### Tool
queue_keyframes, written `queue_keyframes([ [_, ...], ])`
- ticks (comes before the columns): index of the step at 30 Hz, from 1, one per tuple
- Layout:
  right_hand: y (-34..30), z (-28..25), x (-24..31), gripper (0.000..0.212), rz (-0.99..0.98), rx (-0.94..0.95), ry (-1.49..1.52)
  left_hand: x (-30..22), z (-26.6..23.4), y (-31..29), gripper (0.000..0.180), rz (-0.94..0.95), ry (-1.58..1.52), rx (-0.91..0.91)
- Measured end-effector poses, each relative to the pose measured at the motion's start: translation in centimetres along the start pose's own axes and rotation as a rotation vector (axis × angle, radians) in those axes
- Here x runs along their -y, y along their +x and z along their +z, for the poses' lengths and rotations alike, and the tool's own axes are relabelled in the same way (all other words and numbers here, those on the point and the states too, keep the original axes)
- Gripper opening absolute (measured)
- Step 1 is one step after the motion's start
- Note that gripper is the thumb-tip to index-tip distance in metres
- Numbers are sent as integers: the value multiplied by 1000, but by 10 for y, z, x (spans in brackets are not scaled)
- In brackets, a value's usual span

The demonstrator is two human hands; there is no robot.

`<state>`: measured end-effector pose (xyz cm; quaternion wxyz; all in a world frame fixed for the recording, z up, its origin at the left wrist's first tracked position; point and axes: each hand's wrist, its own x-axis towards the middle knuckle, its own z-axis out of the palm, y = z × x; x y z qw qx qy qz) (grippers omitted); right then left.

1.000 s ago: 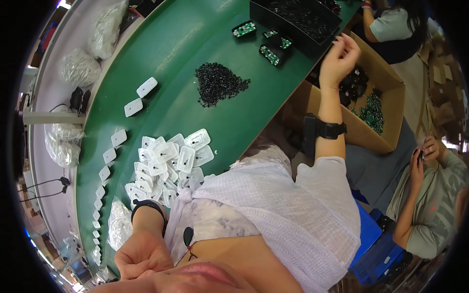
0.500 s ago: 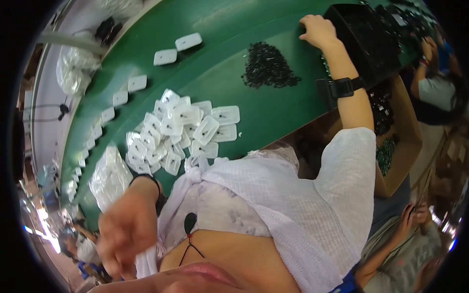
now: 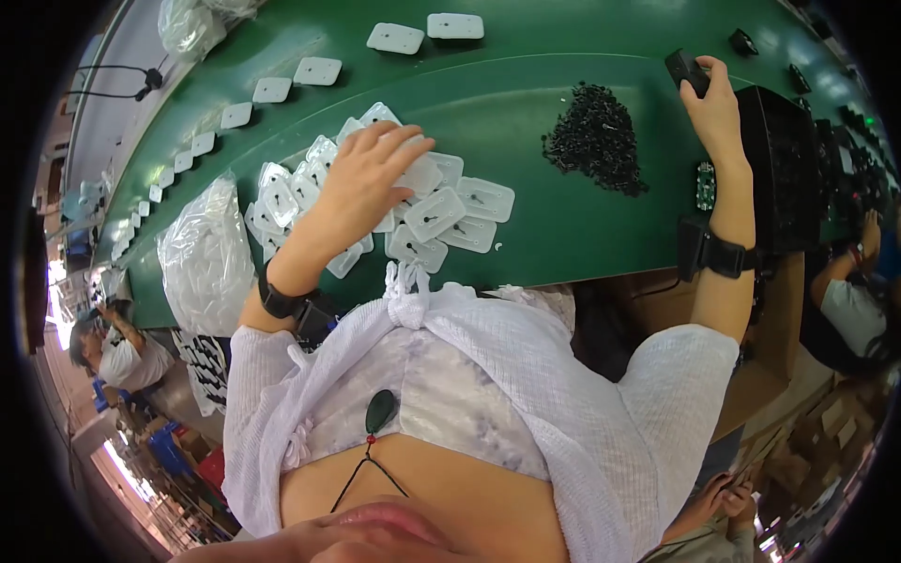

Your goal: The person assembles electronic devices by picking up a circuit board and a black plastic housing, fitting the board inside, and pressing a white plastic cover onto the assembly before placing it on the conveyor belt.

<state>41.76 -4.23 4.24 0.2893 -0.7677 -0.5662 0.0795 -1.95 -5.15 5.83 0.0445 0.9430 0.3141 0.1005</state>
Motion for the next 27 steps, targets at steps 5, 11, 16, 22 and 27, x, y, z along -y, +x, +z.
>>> queue_keyframes([
  [5,-15,18,52,34,-54,164,370,-4,23,4,38,93,95,-8],
  [11,-33,44,105,30,-147,382,601,-9,22,11,38,175,117,-33],
  [16,-35,62,131,28,-256,400,296,-18,0,40,35,122,-91,-166],
  [22,-35,92,130,27,-471,271,83,3,32,85,26,-239,-546,-127],
  [27,-31,100,122,28,-491,228,19,18,49,105,31,-392,-585,21],
])
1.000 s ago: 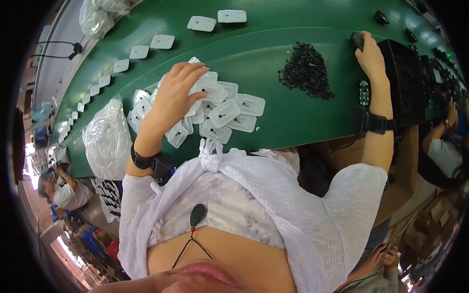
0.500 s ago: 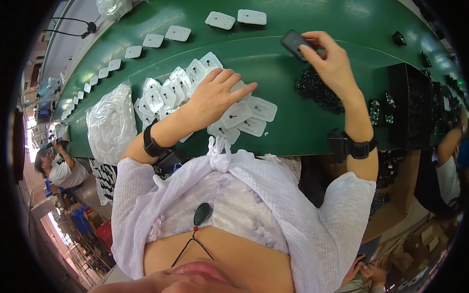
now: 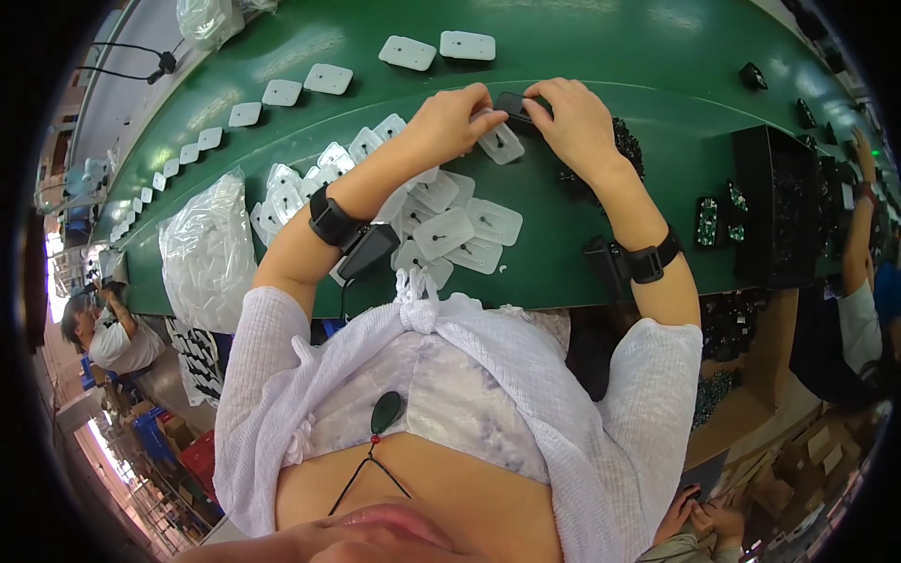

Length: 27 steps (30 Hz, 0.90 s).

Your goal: The person assembles electronic devices by picking up a circuit board and a black plastic housing, fitting the board inside, and pressing a white plastic cover onto the assembly before placing it on the conveyor belt.

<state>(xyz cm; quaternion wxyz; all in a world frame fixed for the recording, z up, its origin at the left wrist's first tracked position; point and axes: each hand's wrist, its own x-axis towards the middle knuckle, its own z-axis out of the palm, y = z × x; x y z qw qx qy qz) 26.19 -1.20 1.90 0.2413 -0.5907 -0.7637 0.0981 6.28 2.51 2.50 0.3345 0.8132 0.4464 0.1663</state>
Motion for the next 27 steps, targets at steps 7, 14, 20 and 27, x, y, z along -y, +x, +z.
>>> queue_keyframes([
  [7,-5,-1,9,34,-84,18,-11,11,2,-4,27,61,311,-39],
  [14,-9,-14,8,37,82,-81,100,12,-8,-20,34,268,563,-62],
  [20,-15,-24,17,34,268,-56,450,12,-9,-23,56,313,584,17],
  [27,-24,-16,17,31,246,-128,584,23,3,-6,42,277,403,-10],
])
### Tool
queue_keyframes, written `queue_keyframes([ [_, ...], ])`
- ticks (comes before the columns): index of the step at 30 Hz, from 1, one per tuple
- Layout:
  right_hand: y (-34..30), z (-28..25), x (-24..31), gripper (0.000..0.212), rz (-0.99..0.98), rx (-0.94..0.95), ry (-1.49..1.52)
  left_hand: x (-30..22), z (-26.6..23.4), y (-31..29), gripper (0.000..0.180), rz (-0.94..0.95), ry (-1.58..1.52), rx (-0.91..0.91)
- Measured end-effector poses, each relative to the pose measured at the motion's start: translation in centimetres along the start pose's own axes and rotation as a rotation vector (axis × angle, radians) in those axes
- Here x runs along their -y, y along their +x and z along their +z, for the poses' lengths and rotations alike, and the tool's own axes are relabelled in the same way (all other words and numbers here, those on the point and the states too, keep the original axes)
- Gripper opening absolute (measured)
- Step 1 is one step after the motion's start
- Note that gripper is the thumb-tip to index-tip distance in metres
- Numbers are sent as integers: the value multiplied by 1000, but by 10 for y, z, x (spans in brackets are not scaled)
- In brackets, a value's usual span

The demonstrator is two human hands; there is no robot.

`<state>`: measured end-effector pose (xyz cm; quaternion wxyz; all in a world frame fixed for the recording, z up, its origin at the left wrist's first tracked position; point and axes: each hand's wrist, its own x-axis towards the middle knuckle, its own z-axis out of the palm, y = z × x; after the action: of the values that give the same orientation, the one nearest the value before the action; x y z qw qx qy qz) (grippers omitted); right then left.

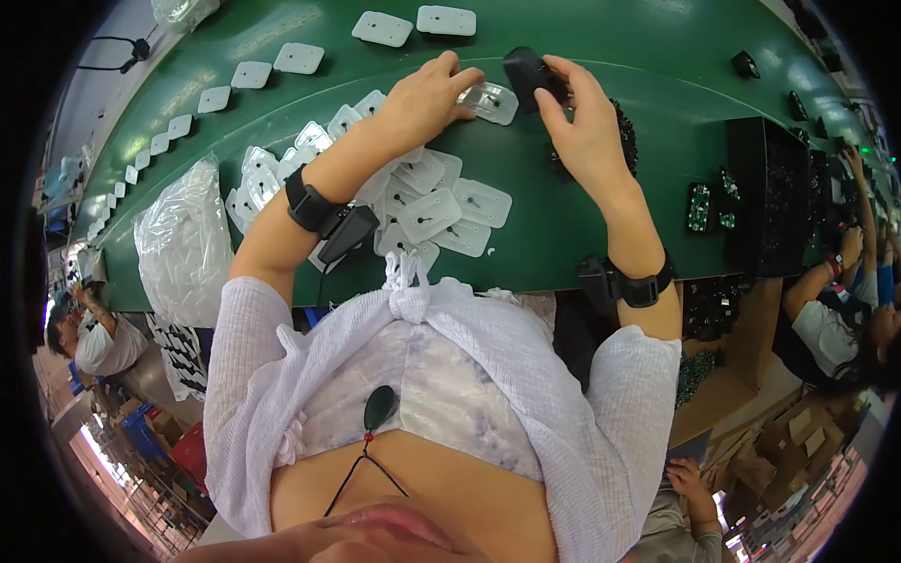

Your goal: The person assembles electronic devices by picking up a circuit board and a black plastic housing, fitting the board inside, and pressing a white plastic cover onto the assembly before placing it on the conveyor belt.

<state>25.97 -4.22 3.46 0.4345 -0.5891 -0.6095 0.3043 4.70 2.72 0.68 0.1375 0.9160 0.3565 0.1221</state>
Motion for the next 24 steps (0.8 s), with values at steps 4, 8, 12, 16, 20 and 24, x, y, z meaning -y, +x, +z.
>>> queue_keyframes([
  [4,-2,7,6,33,-247,72,-426,-3,-1,-8,43,-33,-74,-49],
  [8,1,18,9,32,-339,156,-557,3,-11,-12,43,65,-111,-270],
  [12,6,28,11,32,-372,185,-599,9,-9,-21,46,74,-200,-245],
  [16,10,30,14,31,-374,230,-648,9,-4,-24,52,82,-184,-154],
  [20,12,31,14,32,-399,245,-647,15,5,-27,44,91,-103,-180],
  [24,9,33,15,33,-395,255,-639,5,2,-34,42,83,-57,-191],
])
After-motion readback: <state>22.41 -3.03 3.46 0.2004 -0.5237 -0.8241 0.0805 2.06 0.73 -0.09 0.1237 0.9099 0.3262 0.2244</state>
